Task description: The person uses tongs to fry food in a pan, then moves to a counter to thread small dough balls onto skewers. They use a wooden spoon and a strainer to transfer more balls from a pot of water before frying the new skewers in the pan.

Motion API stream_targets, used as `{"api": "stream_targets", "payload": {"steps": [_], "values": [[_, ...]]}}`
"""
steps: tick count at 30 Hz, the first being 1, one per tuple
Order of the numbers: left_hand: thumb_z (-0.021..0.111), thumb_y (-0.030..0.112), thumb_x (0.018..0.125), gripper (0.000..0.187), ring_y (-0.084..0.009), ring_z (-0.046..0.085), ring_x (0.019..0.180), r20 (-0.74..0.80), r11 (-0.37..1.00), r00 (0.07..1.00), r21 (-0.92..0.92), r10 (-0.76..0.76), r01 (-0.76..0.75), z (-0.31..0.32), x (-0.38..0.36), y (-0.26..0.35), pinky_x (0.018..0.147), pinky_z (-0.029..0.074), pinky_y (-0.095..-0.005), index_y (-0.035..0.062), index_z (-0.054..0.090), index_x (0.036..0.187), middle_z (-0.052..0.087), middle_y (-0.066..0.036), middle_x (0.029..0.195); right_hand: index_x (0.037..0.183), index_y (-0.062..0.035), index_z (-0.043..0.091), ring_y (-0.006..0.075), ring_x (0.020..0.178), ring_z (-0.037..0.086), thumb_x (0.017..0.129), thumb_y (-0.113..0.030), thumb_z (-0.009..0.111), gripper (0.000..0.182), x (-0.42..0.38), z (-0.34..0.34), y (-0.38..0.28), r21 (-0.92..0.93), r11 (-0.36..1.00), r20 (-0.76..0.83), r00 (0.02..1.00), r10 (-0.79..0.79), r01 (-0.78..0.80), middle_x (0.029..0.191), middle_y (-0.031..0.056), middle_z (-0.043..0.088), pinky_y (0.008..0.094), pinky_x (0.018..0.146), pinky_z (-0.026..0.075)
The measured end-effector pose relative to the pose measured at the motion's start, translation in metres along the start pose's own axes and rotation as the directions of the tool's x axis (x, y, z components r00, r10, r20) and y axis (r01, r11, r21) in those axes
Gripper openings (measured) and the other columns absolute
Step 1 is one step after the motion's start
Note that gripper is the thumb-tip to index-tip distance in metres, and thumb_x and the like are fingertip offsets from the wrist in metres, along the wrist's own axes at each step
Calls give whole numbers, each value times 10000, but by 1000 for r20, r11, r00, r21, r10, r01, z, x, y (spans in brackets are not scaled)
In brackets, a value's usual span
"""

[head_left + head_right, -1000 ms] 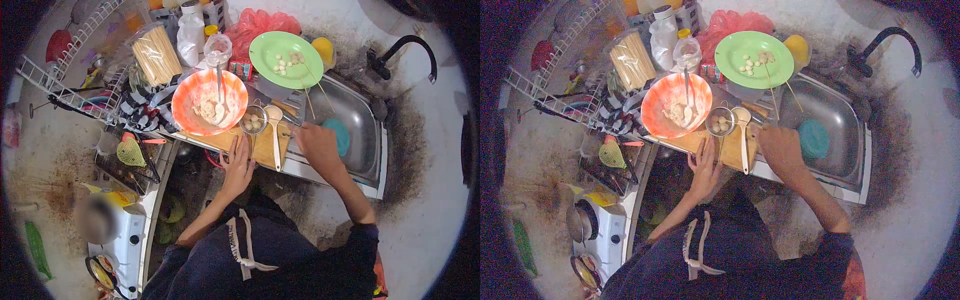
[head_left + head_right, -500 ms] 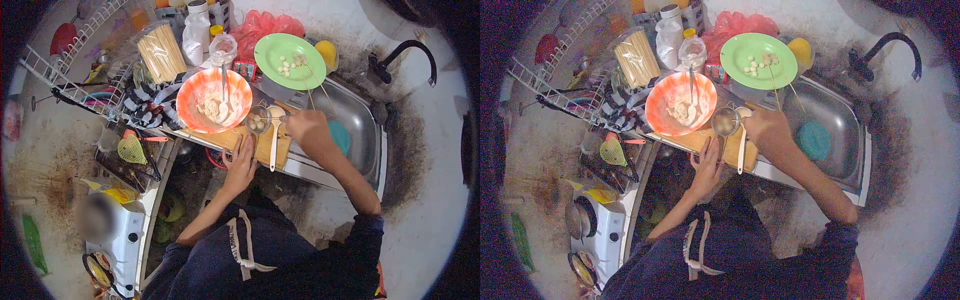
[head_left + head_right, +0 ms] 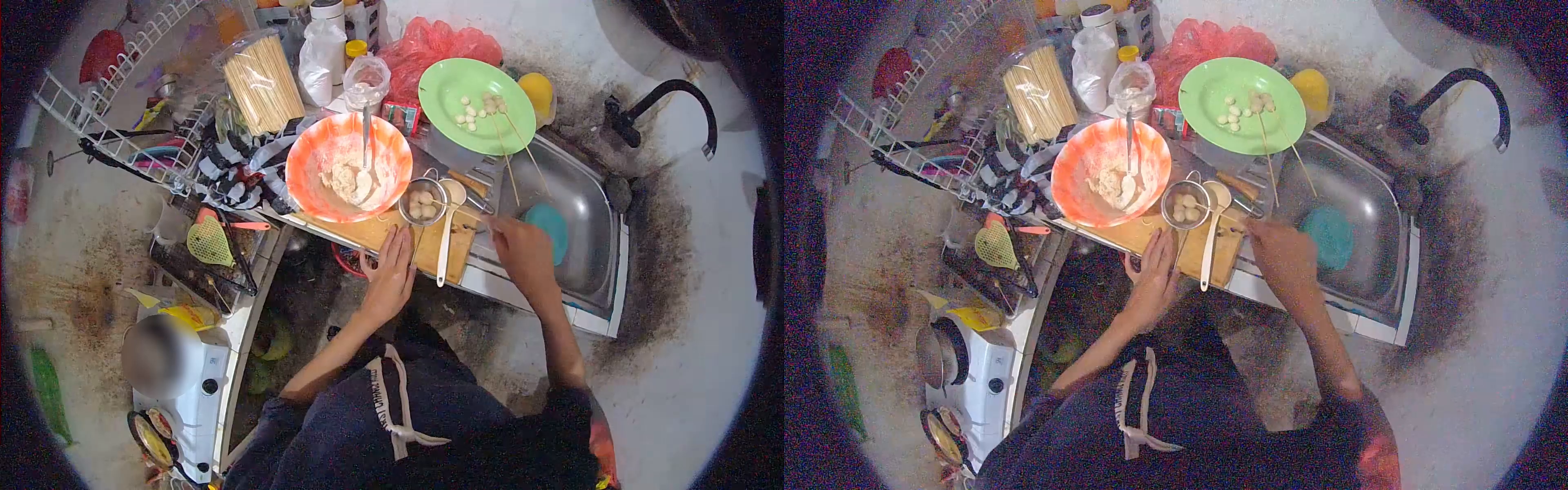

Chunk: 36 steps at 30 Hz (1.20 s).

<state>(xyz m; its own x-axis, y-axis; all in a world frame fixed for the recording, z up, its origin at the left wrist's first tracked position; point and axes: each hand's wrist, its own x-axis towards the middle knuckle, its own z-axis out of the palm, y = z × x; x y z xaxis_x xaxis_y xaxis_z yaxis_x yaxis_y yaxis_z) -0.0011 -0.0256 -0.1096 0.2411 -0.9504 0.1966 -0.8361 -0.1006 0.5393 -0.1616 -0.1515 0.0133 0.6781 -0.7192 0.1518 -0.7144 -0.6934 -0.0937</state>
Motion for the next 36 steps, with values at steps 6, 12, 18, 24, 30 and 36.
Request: {"api": "stream_targets", "payload": {"steps": [6,12,18,24,30,36], "values": [[415,155,852,535,-216,170,1289,-7,1000,1000,19,3,-3,1,0,0,943,48,-575,39,202,1328,230,-74,1372,955,-141,602,272,668,604,783,-151,488,207,-7,-14,-4,-20,999,63,997,46,-45,763,96,606,391,548,488],[403,169,862,534,-210,161,1293,1,999,1000,50,10,-10,0,0,0,943,39,-582,55,188,1338,216,-66,1384,962,-147,602,273,668,605,777,-145,493,216,4,-7,-6,-13,1000,64,998,1,0,761,96,607,389,557,491],[415,156,854,557,-217,150,1297,5,999,1000,45,8,-8,1,0,-1,939,46,-586,47,169,1342,177,-67,1401,956,-134,606,281,658,606,792,-164,493,202,13,-13,-10,-84,996,95,995,-20,29,737,113,598,403,550,486],[456,99,821,606,-234,150,1296,-11,999,1000,-32,17,-17,2,0,-1,944,31,-572,43,153,1343,176,-76,1401,968,-138,606,266,641,605,799,-164,488,207,20,-23,-14,-188,978,147,987,-66,93,705,104,590,389,514,474],[460,33,795,614,-232,179,1287,-47,968,999,-250,-7,-5,1,0,0,959,-28,-537,31,169,1336,213,-84,1387,951,-166,625,246,620,577,759,-147,540,210,17,-30,-16,-154,984,95,993,-75,89,661,72,567,368,522,448],[470,6,775,624,-225,191,1282,-66,969,998,-248,-1,-15,5,-1,-1,961,-42,-537,31,185,1330,214,-83,1383,913,-141,630,243,606,607,796,-155,478,192,16,-35,-18,-180,974,127,985,-113,135,686,90,600,362,491,472]]}}
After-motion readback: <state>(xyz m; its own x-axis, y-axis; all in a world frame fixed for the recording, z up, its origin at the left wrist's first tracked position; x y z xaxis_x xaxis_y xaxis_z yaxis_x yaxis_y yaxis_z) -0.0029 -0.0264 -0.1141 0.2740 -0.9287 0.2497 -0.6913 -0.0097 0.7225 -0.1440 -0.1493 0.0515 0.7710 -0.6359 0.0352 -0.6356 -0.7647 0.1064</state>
